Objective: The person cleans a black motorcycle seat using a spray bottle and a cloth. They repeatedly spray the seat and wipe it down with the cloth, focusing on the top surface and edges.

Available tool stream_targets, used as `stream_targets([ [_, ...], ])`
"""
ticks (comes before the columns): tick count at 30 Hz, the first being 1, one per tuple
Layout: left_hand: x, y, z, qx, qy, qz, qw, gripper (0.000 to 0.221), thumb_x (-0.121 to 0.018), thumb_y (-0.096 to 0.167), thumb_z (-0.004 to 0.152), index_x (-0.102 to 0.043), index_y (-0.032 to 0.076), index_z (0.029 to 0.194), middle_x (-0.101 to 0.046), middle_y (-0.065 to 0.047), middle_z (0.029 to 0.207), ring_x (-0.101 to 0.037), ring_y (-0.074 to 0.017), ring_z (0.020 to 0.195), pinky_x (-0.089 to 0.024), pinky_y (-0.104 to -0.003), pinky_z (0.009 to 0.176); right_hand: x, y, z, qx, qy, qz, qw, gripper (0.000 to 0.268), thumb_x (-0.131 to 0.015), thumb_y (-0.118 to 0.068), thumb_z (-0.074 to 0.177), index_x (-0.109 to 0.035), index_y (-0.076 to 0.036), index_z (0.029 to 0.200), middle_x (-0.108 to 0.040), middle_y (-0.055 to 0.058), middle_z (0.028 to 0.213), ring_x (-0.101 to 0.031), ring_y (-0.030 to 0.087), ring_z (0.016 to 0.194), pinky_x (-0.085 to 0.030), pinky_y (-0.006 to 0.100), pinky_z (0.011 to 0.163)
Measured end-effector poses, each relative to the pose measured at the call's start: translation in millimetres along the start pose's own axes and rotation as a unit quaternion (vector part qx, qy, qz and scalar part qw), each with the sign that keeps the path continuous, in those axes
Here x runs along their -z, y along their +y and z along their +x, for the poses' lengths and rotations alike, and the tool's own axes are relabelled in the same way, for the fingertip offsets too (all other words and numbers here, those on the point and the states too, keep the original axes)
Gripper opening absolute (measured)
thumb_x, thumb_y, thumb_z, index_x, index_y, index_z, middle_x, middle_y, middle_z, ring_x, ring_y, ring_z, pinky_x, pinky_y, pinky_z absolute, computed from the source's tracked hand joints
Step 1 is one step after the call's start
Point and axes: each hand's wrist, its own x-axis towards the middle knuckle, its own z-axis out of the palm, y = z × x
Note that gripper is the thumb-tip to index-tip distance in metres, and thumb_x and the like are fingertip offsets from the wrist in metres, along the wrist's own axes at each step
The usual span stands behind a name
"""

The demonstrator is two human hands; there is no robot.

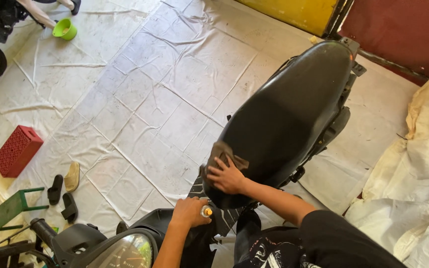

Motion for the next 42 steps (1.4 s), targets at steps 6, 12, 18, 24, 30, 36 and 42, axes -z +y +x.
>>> stream_targets([
  [6, -0.1, 2.3, -2.9, -0.003, 0.007, 0.005, 1.0, 0.05, -0.078, 0.054, 0.075, -0.066, 0.028, 0.117, -0.067, -0.004, 0.103, -0.064, -0.0307, 0.098, -0.046, -0.045, 0.086, 37.2, 62.0, -38.3, -0.072, 0.039, -0.084, 0.993, 0.064, -0.054, -0.057, 0.09, -0.04, -0.035, 0.149, -0.031, 0.004, 0.158, -0.019, 0.05, 0.146, -0.032, 0.086, 0.089],
  [12, 5.7, 10.5, -5.7, -0.001, -0.03, -0.005, 1.0, 0.048, -0.08, 0.055, 0.075, -0.066, 0.027, 0.111, -0.066, -0.001, 0.101, -0.064, -0.0276, 0.099, -0.046, -0.044, 0.087, 67.8, 60.5, -58.0, -0.36, -0.037, -0.033, 0.931, 0.067, -0.03, -0.052, 0.102, -0.015, -0.027, 0.162, -0.004, 0.001, 0.171, 0.011, 0.046, 0.152, -0.009, 0.085, 0.108],
  [18, 10.1, 7.4, -5.7, 0.0, -0.019, 0.004, 1.0, 0.043, -0.079, 0.055, 0.075, -0.067, 0.03, 0.108, -0.068, 0.002, 0.106, -0.065, -0.0255, 0.1, -0.049, -0.042, 0.083, 4.2, 0.6, -116.2, -0.132, 0.098, -0.084, 0.983, 0.075, -0.057, -0.046, 0.09, -0.032, -0.024, 0.157, -0.013, 0.004, 0.169, 0.002, 0.048, 0.151, -0.013, 0.089, 0.096],
  [24, 15.7, 14.3, -8.2, 0.004, -0.025, 0.0, 1.0, 0.043, -0.082, 0.053, 0.074, -0.069, 0.026, 0.105, -0.069, 0.007, 0.115, -0.065, -0.0233, 0.105, -0.049, -0.042, 0.086, 75.4, 101.8, -134.8, -0.371, 0.015, -0.073, 0.926, 0.067, -0.019, -0.066, 0.098, -0.015, -0.041, 0.16, -0.006, -0.013, 0.17, 0.018, 0.041, 0.151, -0.005, 0.088, 0.106],
  [30, 13.5, 13.1, -6.4, 0.001, -0.025, 0.003, 1.0, 0.051, -0.082, 0.055, 0.076, -0.067, 0.029, 0.117, -0.068, -0.001, 0.107, -0.064, -0.0261, 0.103, -0.046, -0.043, 0.089, 5.0, 59.2, -130.2, -0.306, 0.256, -0.159, 0.903, 0.07, -0.034, -0.048, 0.102, -0.02, -0.016, 0.162, 0.009, 0.007, 0.172, 0.013, 0.04, 0.156, 0.002, 0.08, 0.113],
  [36, 16.6, 11.2, -8.0, 0.007, -0.03, 0.002, 1.0, 0.051, -0.08, 0.055, 0.076, -0.066, 0.03, 0.118, -0.066, -0.001, 0.103, -0.063, -0.0251, 0.101, -0.045, -0.041, 0.087, -9.0, 61.5, -152.6, -0.251, 0.27, -0.226, 0.902, 0.07, -0.028, -0.065, 0.1, -0.018, -0.037, 0.163, -0.006, -0.01, 0.173, 0.003, 0.034, 0.159, -0.01, 0.071, 0.115],
  [42, 4.9, 5.3, -0.1, -0.003, 0.002, 0.009, 1.0, 0.056, -0.081, 0.056, 0.071, -0.068, 0.031, 0.12, -0.067, -0.003, 0.103, -0.064, -0.0282, 0.098, -0.047, -0.041, 0.084, 35.0, 78.2, -143.2, -0.337, 0.344, -0.236, 0.844, 0.069, -0.059, -0.037, 0.097, -0.044, -0.01, 0.158, -0.024, 0.011, 0.17, -0.017, 0.049, 0.154, -0.017, 0.079, 0.109],
])
